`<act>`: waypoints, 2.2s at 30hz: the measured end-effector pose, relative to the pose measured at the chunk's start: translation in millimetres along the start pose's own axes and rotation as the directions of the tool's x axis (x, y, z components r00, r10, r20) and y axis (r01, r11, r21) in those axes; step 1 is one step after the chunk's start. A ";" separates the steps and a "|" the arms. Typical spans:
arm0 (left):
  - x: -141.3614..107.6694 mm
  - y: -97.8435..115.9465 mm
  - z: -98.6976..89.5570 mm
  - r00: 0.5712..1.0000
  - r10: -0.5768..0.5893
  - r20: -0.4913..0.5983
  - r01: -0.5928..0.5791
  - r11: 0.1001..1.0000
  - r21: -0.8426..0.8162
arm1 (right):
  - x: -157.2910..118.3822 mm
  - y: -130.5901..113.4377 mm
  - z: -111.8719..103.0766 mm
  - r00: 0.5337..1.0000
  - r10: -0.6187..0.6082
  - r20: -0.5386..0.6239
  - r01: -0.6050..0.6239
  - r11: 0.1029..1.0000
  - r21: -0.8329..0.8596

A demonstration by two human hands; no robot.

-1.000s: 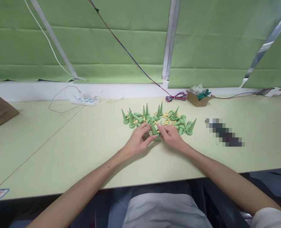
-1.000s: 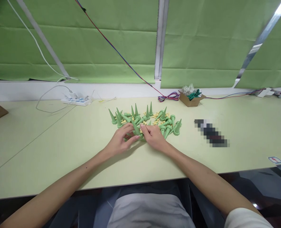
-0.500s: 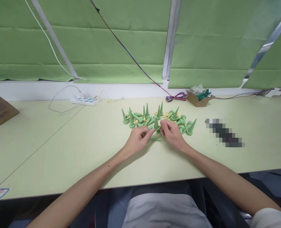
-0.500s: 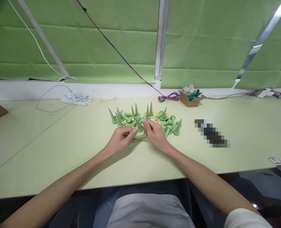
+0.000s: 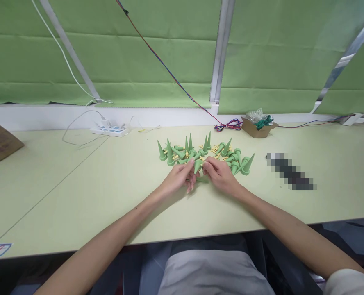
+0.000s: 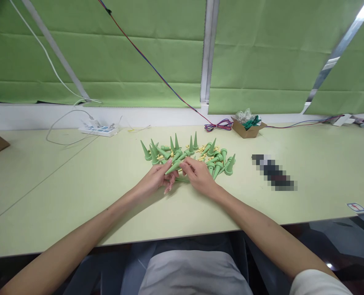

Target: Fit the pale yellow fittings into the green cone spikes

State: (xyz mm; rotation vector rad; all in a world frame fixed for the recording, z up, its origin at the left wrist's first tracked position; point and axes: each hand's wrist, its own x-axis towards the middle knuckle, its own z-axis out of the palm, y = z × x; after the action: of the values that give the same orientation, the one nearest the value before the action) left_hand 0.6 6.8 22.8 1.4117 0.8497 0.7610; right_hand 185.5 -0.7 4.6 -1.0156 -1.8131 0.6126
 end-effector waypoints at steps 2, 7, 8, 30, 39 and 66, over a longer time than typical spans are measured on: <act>-0.4 0.0 0.1 1.000 -0.003 0.010 0.003 1.000 0.006 | -0.5 0.4 -0.3 1.000 -0.005 0.015 0.005 1.000 -0.005; -1.6 0.9 -0.7 1.000 0.009 0.030 -0.009 1.000 -0.012 | -1.0 0.2 -0.9 0.999 -0.011 0.035 0.011 1.000 0.011; -1.9 1.5 -0.9 0.999 0.015 0.037 -0.015 1.000 -0.017 | -1.0 0.1 -0.7 0.999 -0.012 0.043 0.011 1.000 0.018; -3.5 -5.1 -2.9 0.925 0.355 -0.134 -0.267 0.860 0.435 | -1.9 3.8 3.3 0.994 0.078 0.073 -0.087 0.987 0.133; -4.4 -5.8 -0.2 0.847 0.523 -0.099 -0.369 0.710 0.599 | -1.1 0.2 4.1 0.993 0.107 0.057 -0.117 0.968 0.222; -4.8 3.5 -3.3 0.991 0.124 0.055 -0.128 0.989 0.078 | -2.3 2.4 1.8 0.995 -0.013 0.096 0.003 0.994 0.108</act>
State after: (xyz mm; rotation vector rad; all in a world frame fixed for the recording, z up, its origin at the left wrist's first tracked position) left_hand -4.5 4.5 26.6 1.5624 0.7655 0.7911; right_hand 185.3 -1.4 0.9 -0.9199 -1.8465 0.7576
